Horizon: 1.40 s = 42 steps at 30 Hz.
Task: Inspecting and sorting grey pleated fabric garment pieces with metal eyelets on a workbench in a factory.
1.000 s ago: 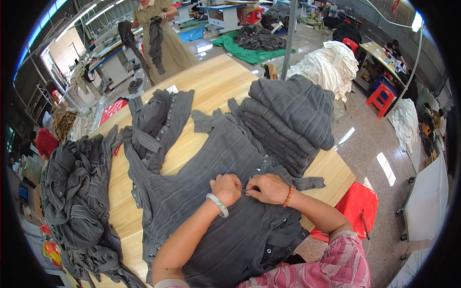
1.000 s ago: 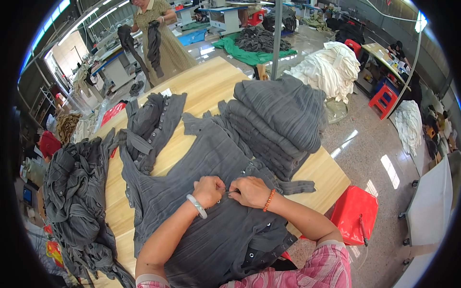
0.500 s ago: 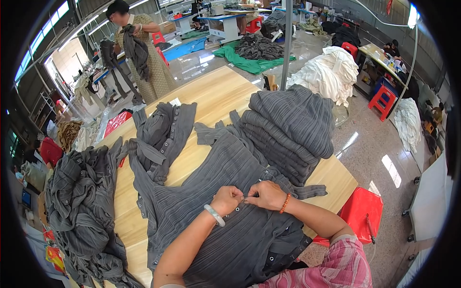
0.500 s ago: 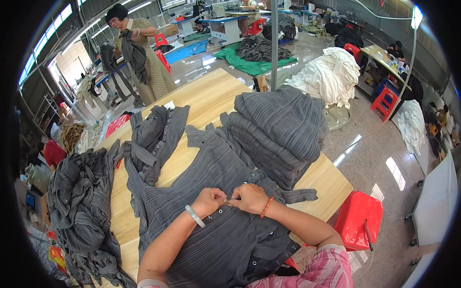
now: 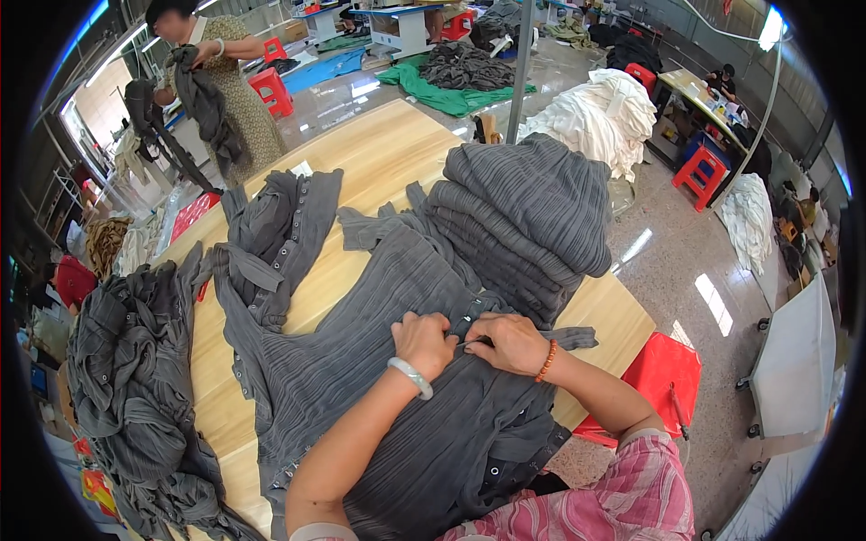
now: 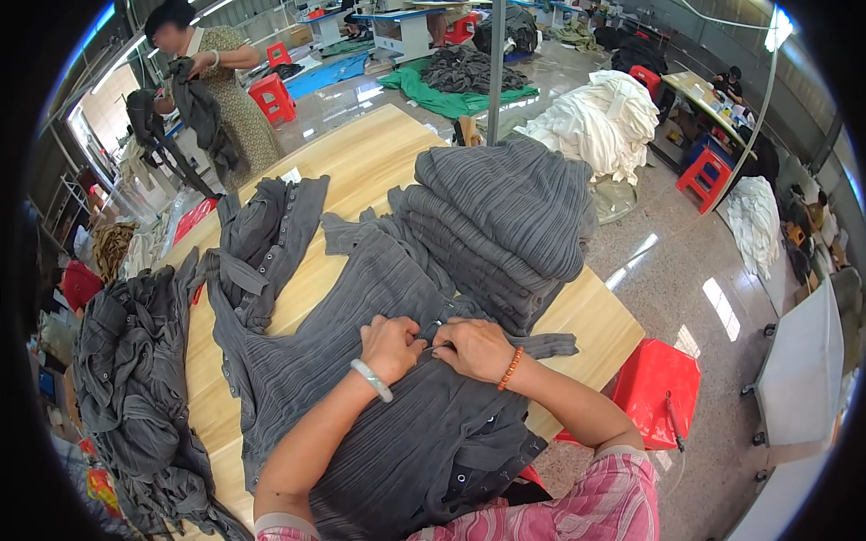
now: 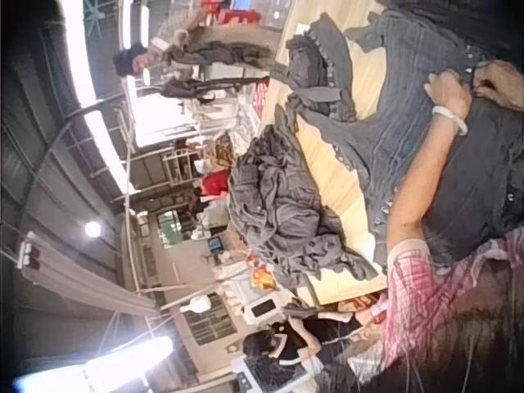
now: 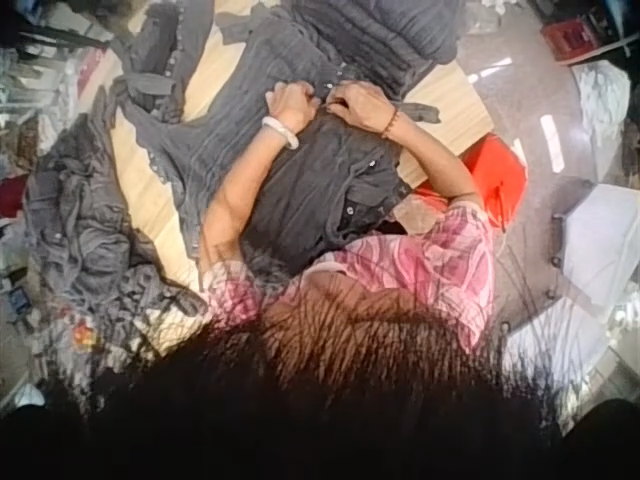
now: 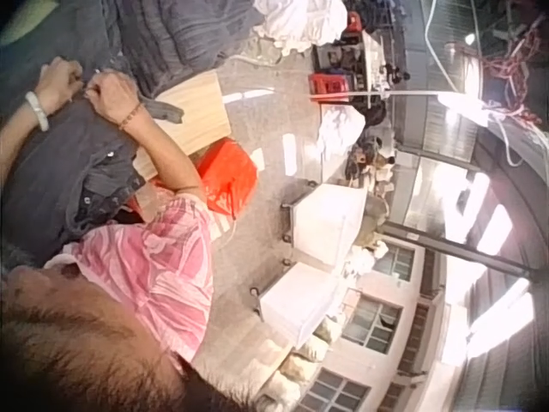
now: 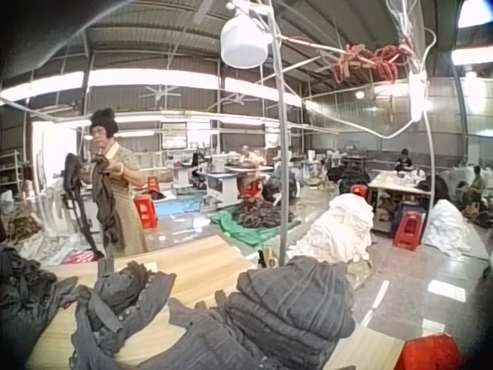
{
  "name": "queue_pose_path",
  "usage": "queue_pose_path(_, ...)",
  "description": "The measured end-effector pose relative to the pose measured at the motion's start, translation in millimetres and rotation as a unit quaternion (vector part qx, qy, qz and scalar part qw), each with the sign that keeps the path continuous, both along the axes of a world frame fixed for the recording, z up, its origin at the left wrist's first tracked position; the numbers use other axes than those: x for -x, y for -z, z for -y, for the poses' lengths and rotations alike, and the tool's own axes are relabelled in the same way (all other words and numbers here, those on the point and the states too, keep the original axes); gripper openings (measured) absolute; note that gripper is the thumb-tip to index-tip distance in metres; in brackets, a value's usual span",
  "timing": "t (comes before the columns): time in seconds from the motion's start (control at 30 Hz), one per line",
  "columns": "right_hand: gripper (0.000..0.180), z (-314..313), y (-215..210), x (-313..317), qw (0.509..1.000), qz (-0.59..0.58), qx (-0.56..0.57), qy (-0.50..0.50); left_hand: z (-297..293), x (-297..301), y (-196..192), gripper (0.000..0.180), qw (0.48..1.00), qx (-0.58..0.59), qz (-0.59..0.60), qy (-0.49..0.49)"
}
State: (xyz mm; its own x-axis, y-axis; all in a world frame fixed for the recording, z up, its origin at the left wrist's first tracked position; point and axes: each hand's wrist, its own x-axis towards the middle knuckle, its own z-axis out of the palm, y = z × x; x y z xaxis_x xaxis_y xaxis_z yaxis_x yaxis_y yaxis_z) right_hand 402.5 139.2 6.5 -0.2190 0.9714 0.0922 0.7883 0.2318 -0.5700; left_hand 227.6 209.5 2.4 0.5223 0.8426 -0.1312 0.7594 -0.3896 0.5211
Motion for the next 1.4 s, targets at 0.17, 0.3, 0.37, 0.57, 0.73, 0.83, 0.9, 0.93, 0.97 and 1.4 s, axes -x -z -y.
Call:
queue_pose_path(0.17, 0.019, -14, 4, -3, 0.999, -0.017, 0.039, -0.004, -15, -12, 5, 0.016, 0.997, 0.065, -0.051, -0.006)
queue_pose_path(0.3, 0.022, -22, -1, 0, 0.993, -0.059, 0.099, 0.008, -21, 1, 13, 0.012, 0.979, 0.181, 0.075, -0.054)
queue_pose_path(0.37, 0.024, -23, 6, -1, 0.991, -0.077, 0.108, 0.025, -20, 1, 17, 0.013, 0.973, 0.205, 0.088, -0.063)
queue_pose_path(0.57, 0.028, -24, 14, -1, 0.979, -0.121, 0.153, 0.059, -25, 6, 33, 0.015, 0.961, 0.242, 0.114, -0.069)
queue_pose_path(0.73, 0.029, -18, 6, -3, 0.985, -0.037, 0.139, 0.098, -16, 3, 18, 0.015, 0.985, 0.146, 0.079, -0.044)
queue_pose_path(0.83, 0.027, -7, 0, -14, 0.993, 0.011, 0.074, 0.087, -13, 3, 22, 0.01, 0.99, 0.109, 0.074, -0.053)
queue_pose_path(0.9, 0.022, 1, -9, -22, 0.997, 0.009, 0.053, 0.058, -13, -2, 16, 0.012, 0.992, 0.094, 0.067, -0.048)
queue_pose_path(0.93, 0.021, 6, -14, -25, 0.998, 0.005, 0.04, 0.049, -9, -9, 5, 0.013, 0.993, 0.087, 0.063, -0.046)
queue_pose_path(0.97, 0.02, 7, -12, -26, 0.998, 0.002, 0.034, 0.043, -7, -14, -4, 0.019, 0.995, 0.08, 0.053, -0.037)
queue_pose_path(1.4, 0.026, -17, 12, -38, 0.994, -0.07, 0.084, 0.005, -24, -40, 9, 0.016, 0.992, 0.114, -0.012, -0.044)
